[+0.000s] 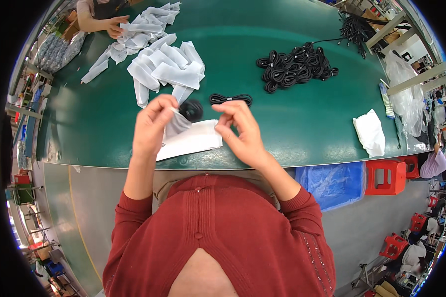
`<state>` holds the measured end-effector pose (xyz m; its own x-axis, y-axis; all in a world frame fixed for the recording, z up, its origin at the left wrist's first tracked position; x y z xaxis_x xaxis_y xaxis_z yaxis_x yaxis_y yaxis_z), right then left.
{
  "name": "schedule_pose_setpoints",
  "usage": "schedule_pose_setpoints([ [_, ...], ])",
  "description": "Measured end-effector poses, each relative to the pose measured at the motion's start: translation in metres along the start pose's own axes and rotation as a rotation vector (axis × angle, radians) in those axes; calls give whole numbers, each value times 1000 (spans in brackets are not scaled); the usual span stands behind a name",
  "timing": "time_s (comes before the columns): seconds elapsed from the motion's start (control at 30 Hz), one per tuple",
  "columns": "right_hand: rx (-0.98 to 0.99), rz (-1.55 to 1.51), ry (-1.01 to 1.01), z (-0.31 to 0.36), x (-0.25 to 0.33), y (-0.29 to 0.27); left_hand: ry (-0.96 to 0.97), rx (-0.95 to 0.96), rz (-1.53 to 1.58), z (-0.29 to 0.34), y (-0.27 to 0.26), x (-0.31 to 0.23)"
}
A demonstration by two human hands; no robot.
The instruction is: The person repeatedly picks up black cables from a pile on a green workbench, places each cable into a white paper sleeve, and sets the packaged unit aside. The process is continuous and repetitive, with the person handling one cable at a time.
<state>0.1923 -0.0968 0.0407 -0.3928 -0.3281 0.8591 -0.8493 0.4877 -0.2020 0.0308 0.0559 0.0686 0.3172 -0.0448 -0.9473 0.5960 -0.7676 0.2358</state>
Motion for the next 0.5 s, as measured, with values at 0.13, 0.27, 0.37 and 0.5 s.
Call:
schedule_pose_setpoints([
  [0.13,-43,-28,-57,-16,1,-7,24,27,47,-18,8,-7],
  [0.27,-70,-118,-25,-28,8,9,-121,57,305,-27,23,9],
  [0.37,-154,-115,1,-29,5,14,-220,-4,531,-30,36,17],
  [0.5,-152,161,-149,-28,14,14,-289,-31,688,-29,32,33],
])
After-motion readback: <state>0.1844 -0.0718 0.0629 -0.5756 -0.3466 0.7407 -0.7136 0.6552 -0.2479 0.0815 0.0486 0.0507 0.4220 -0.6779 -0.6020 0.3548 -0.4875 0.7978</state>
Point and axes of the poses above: each hand's wrist, its own z-axis away from the middle knuckle, its own y-axis out of the palm, x = y × z, the point moved 3 cm from there along -z, towards the middle knuckle, and after that the axes turned 7 degrees about z, right-handed, at the moved point
